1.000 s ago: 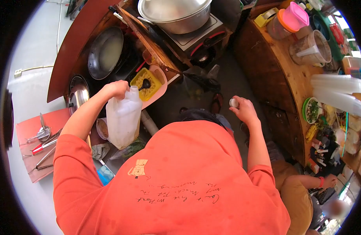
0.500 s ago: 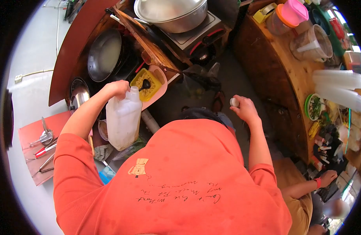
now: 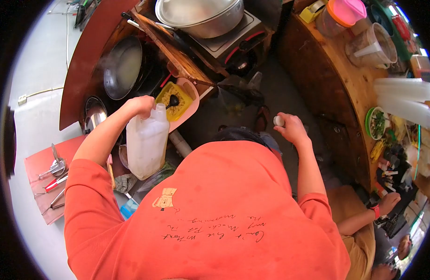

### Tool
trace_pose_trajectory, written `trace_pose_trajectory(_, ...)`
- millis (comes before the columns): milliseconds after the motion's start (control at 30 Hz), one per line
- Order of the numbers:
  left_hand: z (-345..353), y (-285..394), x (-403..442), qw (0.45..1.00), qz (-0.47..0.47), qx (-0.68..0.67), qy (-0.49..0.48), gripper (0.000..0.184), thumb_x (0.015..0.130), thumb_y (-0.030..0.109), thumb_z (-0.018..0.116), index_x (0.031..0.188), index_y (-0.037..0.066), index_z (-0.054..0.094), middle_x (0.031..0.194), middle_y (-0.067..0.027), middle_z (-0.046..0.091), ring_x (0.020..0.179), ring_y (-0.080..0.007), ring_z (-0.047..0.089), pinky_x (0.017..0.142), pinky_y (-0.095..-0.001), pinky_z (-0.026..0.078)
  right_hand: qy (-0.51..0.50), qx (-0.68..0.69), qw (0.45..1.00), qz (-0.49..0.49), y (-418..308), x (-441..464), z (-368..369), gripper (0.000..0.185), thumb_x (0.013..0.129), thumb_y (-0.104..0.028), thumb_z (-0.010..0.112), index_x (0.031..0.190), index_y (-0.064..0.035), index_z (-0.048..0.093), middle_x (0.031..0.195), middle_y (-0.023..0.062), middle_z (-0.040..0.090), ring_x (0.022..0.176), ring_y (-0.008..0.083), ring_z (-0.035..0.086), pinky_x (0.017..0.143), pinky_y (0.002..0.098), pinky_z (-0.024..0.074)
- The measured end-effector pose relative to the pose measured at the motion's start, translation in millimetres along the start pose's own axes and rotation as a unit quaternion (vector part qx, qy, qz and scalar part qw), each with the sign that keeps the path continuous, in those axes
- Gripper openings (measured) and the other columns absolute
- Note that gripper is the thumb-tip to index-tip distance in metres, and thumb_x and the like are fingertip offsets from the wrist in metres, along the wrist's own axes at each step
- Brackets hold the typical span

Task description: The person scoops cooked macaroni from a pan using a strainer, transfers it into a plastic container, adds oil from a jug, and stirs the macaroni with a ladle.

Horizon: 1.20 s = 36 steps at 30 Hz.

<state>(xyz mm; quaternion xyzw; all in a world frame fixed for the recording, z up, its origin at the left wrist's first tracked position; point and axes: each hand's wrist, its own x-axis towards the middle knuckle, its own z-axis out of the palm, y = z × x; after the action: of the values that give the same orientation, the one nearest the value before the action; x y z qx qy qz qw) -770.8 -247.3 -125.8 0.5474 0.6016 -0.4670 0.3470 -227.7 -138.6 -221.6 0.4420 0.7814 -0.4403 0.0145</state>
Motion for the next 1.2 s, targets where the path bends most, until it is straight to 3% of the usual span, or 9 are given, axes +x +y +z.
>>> trace_pose_trajectory(467,-18.0,9.1,-4.8,0.999,0.007,0.015,-0.037,0.051,0.057,-0.001,0.078,0.108,0.005,0.074,0.107,-0.0151,0.073,0.101,-0.0306,0.07,0.081,-0.0401,0.058,-0.02,-0.001,1.0,0.019,6.8,1.6,3.2,0.046,0.074,-0.019,0.082,0.114,-0.0048,0.066,0.103,0.0198,0.069,0.1,0.0403,0.062,0.088,0.0465,0.0492)
trace_pose_trajectory(533,-26.0,14.6,-8.6,0.996,-0.017,0.015,-0.083,0.066,0.06,-0.004,0.068,0.125,0.009,0.068,0.12,-0.0177,0.069,0.115,-0.0302,0.064,0.094,-0.0364,0.054,-0.022,0.005,1.0,0.021,4.1,1.7,1.5,0.046,0.074,-0.019,0.082,0.115,-0.0047,0.066,0.103,0.0199,0.069,0.1,0.0402,0.062,0.088,0.0465,0.0492)
trace_pose_trajectory(733,-30.2,17.9,-9.1,0.995,-0.015,0.028,-0.09,0.066,0.06,-0.003,0.07,0.125,0.009,0.068,0.12,-0.0176,0.068,0.115,-0.0299,0.064,0.094,-0.0362,0.054,-0.018,-0.006,1.0,0.022,16.9,4.0,9.7,0.047,0.074,-0.02,0.082,0.116,-0.0047,0.065,0.104,0.02,0.069,0.101,0.0405,0.062,0.088,0.0469,0.0492)
trace_pose_trajectory(833,-21.8,10.7,-8.3,0.997,-0.021,0.013,-0.078,0.064,0.062,-0.002,0.07,0.125,0.012,0.069,0.119,-0.0166,0.069,0.116,-0.0305,0.063,0.094,-0.037,0.054,0.004,-0.001,1.0,-0.014,20.6,9.1,12.8,0.047,0.073,-0.021,0.082,0.115,-0.0045,0.066,0.103,0.0197,0.069,0.1,0.0405,0.063,0.088,0.0471,0.0494)
trace_pose_trajectory(933,-19.9,9.4,-35.6,0.998,-0.045,-0.035,-0.02,0.063,0.065,-0.002,0.067,0.126,0.014,0.068,0.116,-0.016,0.07,0.114,-0.0316,0.064,0.094,-0.0387,0.054,-0.042,-0.019,0.999,0.001,-26.2,22.9,-2.4,0.044,0.073,-0.022,0.082,0.11,-0.0044,0.067,0.102,0.0195,0.07,0.099,0.0395,0.064,0.086,0.0463,0.0503)
trace_pose_trajectory(1000,-20.3,12.1,-61.4,0.996,-0.064,-0.058,0.001,0.063,0.067,-0.003,0.065,0.127,0.015,0.067,0.116,-0.016,0.069,0.114,-0.0321,0.063,0.094,-0.0398,0.054,-0.096,0.019,0.995,-0.034,-64.0,35.4,-10.0,0.04,0.072,-0.022,0.081,0.106,-0.0045,0.068,0.101,0.0196,0.07,0.099,0.0385,0.064,0.083,0.0458,0.0508)
trace_pose_trajectory(1067,-15.0,12.3,-90.8,0.993,-0.085,-0.084,0.021,0.062,0.069,-0.003,0.064,0.128,0.016,0.067,0.116,-0.0161,0.069,0.114,-0.0326,0.063,0.095,-0.0409,0.054,-0.099,0.018,0.984,-0.144,-98.5,51.7,-7.8,0.039,0.074,-0.022,0.081,0.106,-0.0048,0.068,0.095,0.0183,0.068,0.092,0.0367,0.064,0.079,0.0432,0.0513)
trace_pose_trajectory(1100,-8.5,11.5,-106.5,0.988,-0.087,-0.106,0.072,0.063,0.069,-0.005,0.063,0.129,0.015,0.066,0.115,-0.0168,0.069,0.113,-0.0333,0.063,0.095,-0.0416,0.053,-0.1,0.017,0.974,-0.202,-121.9,58.1,-8.8,0.04,0.075,-0.021,0.082,0.108,-0.005,0.068,0.093,0.0172,0.067,0.087,0.0353,0.064,0.076,0.0416,0.0513)
trace_pose_trajectory(1200,12.9,12.7,-157.6,0.962,-0.104,-0.176,0.18,0.065,0.069,-0.006,0.062,0.131,0.015,0.064,0.111,-0.0179,0.069,0.109,-0.0348,0.063,0.094,-0.0432,0.052,-0.109,0.038,0.944,-0.308,-188.8,78.5,-5.4,0.042,0.076,-0.021,0.081,0.112,-0.0035,0.067,0.097,0.0165,0.065,0.091,0.034,0.063,0.08,0.0401,0.0506)
